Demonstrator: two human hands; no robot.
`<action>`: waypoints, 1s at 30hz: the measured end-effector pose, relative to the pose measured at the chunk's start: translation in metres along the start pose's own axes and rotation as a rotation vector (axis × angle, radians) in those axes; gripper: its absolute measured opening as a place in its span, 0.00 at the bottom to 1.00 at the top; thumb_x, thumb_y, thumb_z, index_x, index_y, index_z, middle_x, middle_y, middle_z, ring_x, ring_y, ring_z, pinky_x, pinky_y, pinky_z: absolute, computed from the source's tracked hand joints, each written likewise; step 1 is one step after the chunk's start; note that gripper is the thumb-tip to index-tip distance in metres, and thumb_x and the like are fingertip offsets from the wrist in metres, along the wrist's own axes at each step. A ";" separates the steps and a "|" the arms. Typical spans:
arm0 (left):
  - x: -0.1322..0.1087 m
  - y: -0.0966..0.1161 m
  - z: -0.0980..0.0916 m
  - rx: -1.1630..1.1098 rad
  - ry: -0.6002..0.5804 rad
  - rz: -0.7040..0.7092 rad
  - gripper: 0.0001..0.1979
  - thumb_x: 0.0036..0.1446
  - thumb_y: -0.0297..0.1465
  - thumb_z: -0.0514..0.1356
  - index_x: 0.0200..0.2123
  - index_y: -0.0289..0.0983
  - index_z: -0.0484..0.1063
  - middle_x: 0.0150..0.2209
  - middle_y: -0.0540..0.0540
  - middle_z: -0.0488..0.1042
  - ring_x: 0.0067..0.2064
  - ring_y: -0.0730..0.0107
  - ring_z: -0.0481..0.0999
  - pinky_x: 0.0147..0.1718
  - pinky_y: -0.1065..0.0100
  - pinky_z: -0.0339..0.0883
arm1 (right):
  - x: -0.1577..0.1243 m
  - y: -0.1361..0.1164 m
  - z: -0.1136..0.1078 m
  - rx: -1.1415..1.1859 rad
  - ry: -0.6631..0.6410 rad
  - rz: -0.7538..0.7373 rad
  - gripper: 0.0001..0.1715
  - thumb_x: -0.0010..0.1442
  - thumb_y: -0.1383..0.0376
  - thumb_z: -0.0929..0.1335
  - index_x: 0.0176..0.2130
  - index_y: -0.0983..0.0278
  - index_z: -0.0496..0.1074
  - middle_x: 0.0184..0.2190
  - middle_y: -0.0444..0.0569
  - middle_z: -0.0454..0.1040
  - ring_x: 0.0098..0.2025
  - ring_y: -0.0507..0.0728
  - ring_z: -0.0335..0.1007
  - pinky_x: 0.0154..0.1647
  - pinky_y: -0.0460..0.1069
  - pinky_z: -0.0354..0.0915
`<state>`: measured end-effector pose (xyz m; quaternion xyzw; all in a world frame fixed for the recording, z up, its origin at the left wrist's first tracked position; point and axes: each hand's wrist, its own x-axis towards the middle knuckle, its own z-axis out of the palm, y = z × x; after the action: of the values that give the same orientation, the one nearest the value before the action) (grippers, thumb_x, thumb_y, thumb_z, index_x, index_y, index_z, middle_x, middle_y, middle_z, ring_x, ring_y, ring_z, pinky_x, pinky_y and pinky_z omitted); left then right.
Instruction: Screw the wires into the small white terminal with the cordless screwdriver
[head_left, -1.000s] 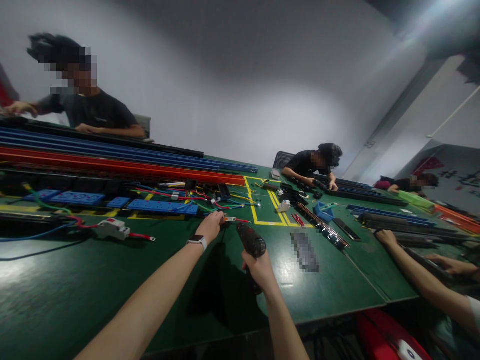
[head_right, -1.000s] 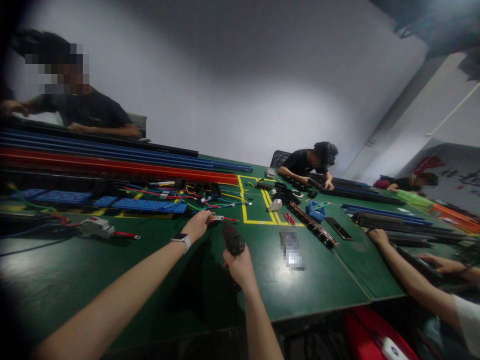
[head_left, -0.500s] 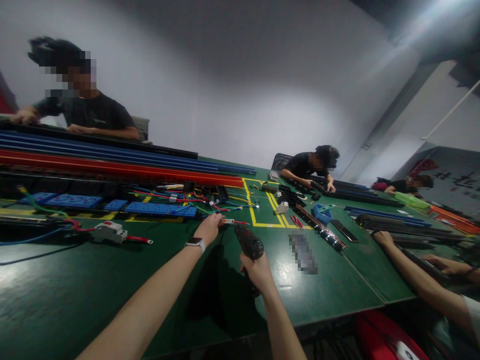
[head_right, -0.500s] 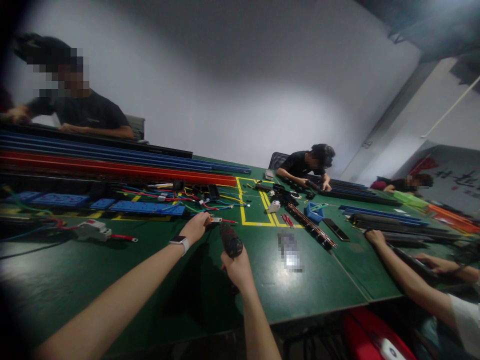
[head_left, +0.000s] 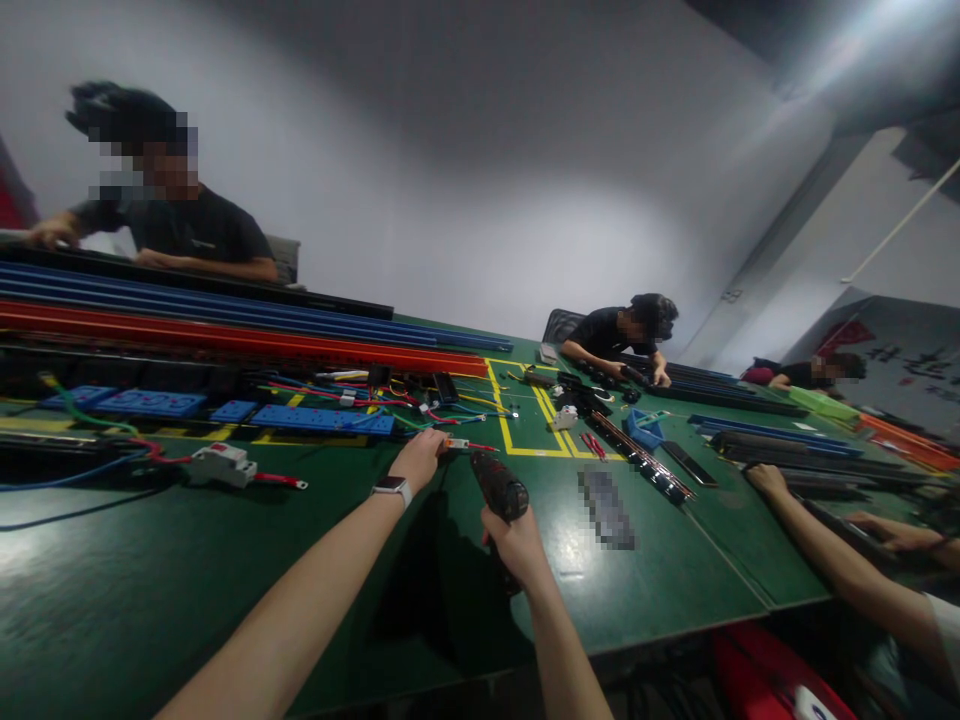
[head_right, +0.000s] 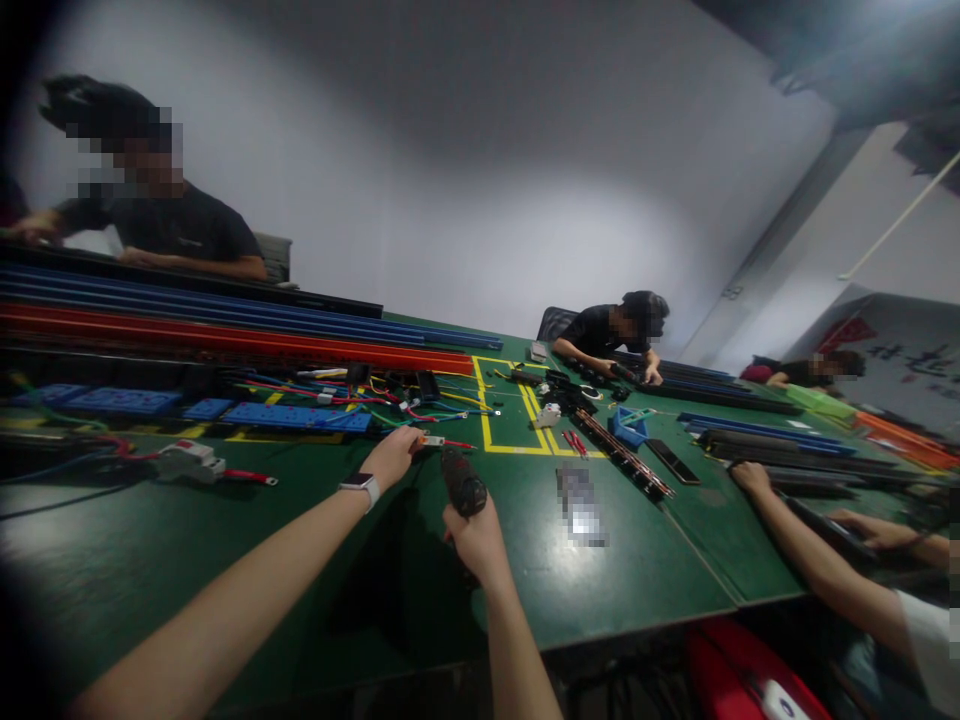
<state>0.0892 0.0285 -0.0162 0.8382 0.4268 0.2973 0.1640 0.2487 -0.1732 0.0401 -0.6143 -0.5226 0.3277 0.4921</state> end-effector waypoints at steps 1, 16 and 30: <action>0.000 0.000 0.000 0.001 0.002 0.003 0.14 0.60 0.19 0.51 0.40 0.39 0.73 0.41 0.43 0.72 0.45 0.64 0.71 0.46 0.65 0.62 | 0.000 0.001 0.000 0.006 -0.009 -0.007 0.02 0.53 0.65 0.66 0.29 0.62 0.68 0.18 0.42 0.68 0.22 0.54 0.68 0.25 0.47 0.63; 0.001 -0.003 0.002 -0.020 0.003 0.003 0.14 0.61 0.20 0.52 0.42 0.39 0.75 0.42 0.42 0.73 0.46 0.63 0.71 0.49 0.64 0.63 | 0.003 0.011 -0.001 0.005 -0.025 -0.021 0.04 0.54 0.64 0.66 0.33 0.63 0.69 0.20 0.41 0.70 0.23 0.54 0.68 0.27 0.47 0.64; 0.001 -0.003 0.001 -0.004 0.003 0.004 0.13 0.61 0.20 0.52 0.39 0.39 0.74 0.41 0.43 0.73 0.45 0.63 0.71 0.48 0.64 0.62 | 0.003 0.011 -0.001 -0.032 -0.027 -0.027 0.02 0.55 0.65 0.66 0.31 0.62 0.69 0.20 0.41 0.70 0.24 0.54 0.69 0.29 0.47 0.64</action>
<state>0.0884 0.0314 -0.0187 0.8382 0.4249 0.2997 0.1645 0.2541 -0.1702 0.0300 -0.6105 -0.5427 0.3210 0.4793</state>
